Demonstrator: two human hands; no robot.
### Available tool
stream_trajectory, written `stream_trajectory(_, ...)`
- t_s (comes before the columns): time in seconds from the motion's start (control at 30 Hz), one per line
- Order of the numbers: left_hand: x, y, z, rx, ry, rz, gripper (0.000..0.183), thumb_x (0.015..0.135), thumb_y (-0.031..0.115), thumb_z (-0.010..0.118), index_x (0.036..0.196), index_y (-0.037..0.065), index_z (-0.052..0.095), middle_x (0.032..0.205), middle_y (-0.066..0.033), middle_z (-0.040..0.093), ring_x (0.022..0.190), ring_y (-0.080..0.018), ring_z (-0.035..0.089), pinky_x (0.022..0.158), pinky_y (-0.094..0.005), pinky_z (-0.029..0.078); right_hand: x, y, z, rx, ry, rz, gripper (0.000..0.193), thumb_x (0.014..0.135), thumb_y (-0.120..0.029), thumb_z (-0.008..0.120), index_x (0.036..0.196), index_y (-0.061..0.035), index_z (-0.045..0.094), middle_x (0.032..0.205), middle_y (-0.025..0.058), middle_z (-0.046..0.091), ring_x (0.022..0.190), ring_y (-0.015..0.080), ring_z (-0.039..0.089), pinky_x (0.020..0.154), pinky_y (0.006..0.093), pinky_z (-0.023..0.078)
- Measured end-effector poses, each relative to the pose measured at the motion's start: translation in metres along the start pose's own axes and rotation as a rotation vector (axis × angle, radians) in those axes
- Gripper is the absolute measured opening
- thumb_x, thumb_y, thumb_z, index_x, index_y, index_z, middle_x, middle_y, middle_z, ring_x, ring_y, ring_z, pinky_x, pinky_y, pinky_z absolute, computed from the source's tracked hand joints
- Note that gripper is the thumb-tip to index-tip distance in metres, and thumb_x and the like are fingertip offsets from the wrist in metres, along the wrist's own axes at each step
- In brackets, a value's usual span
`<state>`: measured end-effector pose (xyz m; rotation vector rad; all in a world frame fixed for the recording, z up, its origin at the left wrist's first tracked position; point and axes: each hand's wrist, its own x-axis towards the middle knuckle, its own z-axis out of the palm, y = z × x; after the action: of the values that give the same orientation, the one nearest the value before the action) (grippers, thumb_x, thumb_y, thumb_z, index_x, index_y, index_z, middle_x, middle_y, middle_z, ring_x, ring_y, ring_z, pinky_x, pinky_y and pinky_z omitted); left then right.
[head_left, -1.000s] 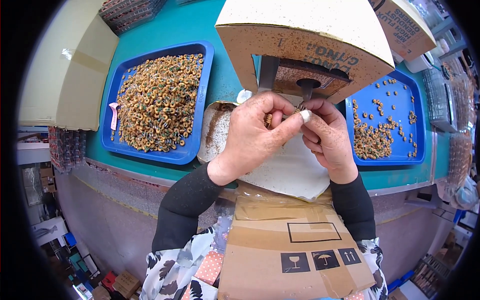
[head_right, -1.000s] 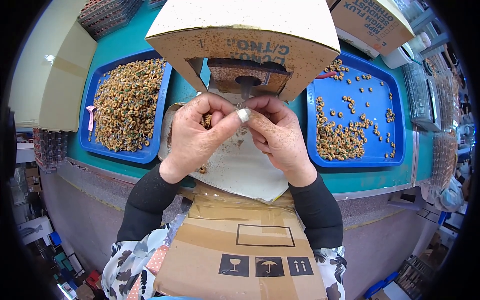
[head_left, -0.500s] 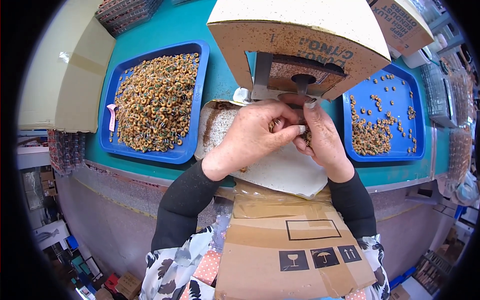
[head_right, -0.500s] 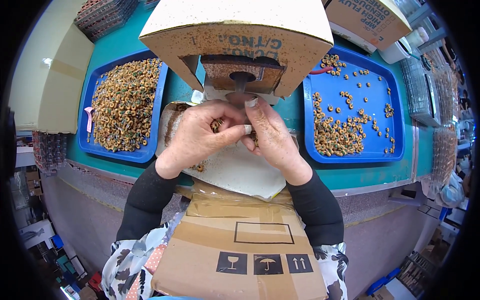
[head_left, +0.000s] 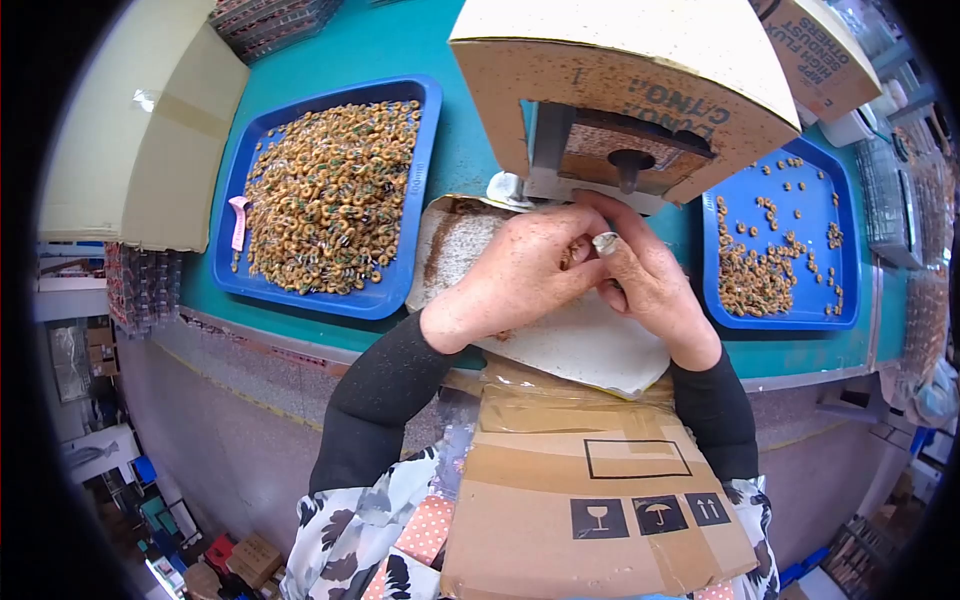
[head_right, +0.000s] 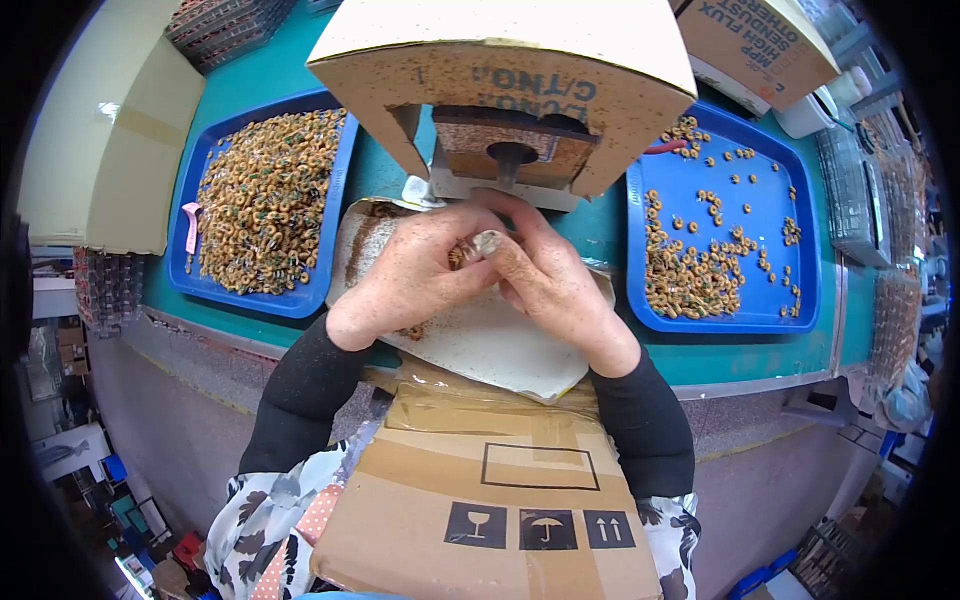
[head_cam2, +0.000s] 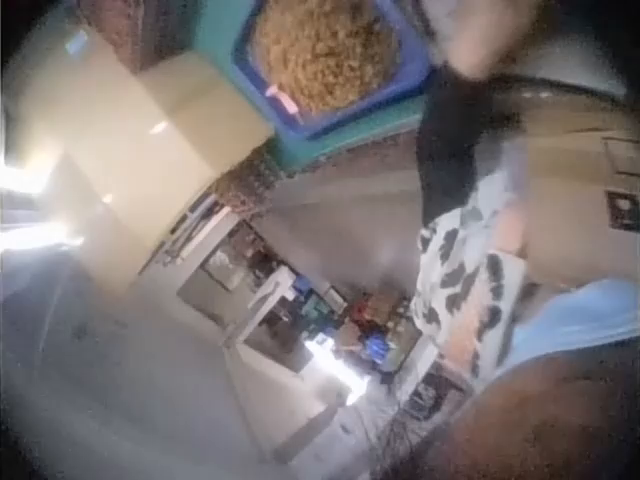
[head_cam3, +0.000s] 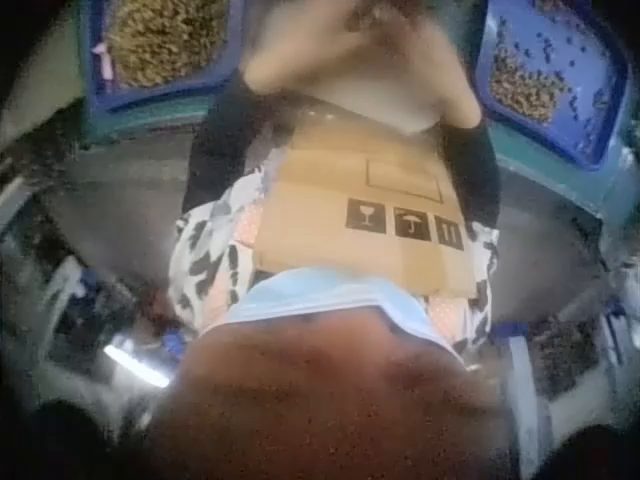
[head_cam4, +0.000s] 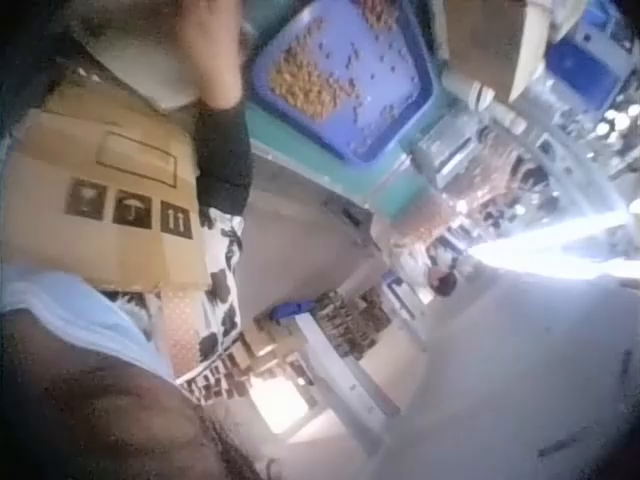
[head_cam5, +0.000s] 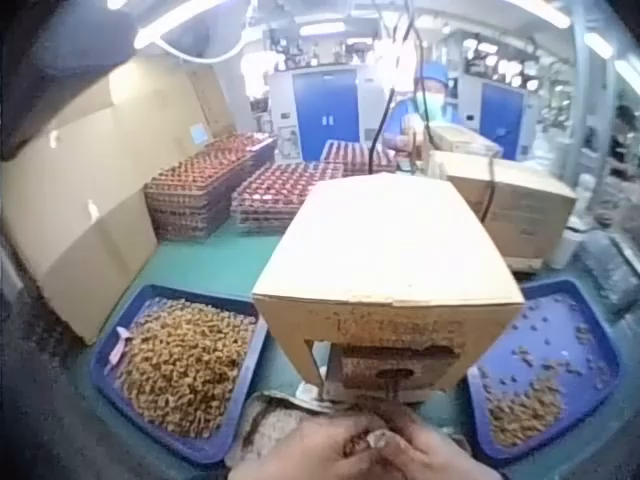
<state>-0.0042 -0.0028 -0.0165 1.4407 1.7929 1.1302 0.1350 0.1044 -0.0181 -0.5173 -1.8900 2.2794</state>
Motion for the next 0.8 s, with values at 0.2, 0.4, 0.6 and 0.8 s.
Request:
stream_trajectory(0.2,0.002,-0.001,0.003,0.030,-0.028,0.064,0.020,0.079,0.013,0.067,0.095,0.002,0.061,0.082,-0.0114,0.060,0.069,-0.0230,0.059,0.061,-0.0313,0.048,-0.001,0.004,-0.002,-0.125,0.076,-0.001,0.050,0.097,-0.035,0.051,0.135,-0.0050,0.038,0.086,0.0012,0.055,0.057,0.0049,0.042,0.049,0.0193,0.035)
stream_trajectory(0.4,0.003,0.001,-0.002,-0.024,-0.048,-0.031,0.018,0.077,0.011,0.069,0.091,0.002,0.062,0.070,-0.0034,0.056,0.064,-0.0099,0.052,0.059,-0.0253,0.045,0.001,-0.001,-0.003,0.000,0.059,0.025,0.043,0.097,-0.033,0.051,0.127,-0.0028,0.046,0.086,0.0017,0.056,0.053,0.0035,0.038,0.045,0.0187,0.032)
stream_trajectory(0.6,0.002,0.008,-0.004,-0.108,0.282,-0.097,0.017,0.077,0.013,0.069,0.086,0.001,0.061,0.062,-0.0007,0.054,0.058,-0.0080,0.053,0.056,-0.0261,0.047,0.004,-0.004,-0.010,0.434,0.157,0.143,0.021,0.094,-0.013,0.055,0.113,-0.0030,0.054,0.077,-0.0015,0.053,0.045,0.0006,0.029,0.036,0.0161,0.019)
stream_trajectory(0.8,0.000,0.008,-0.004,-0.090,0.252,-0.044,0.020,0.078,0.013,0.069,0.092,0.000,0.064,0.071,-0.0056,0.061,0.063,-0.0118,0.060,0.061,-0.0264,0.050,0.002,-0.001,-0.010,0.463,0.232,0.068,0.019,0.091,-0.003,0.056,0.110,-0.0012,0.058,0.072,-0.0027,0.050,0.046,0.0005,0.029,0.038,0.0162,0.021)
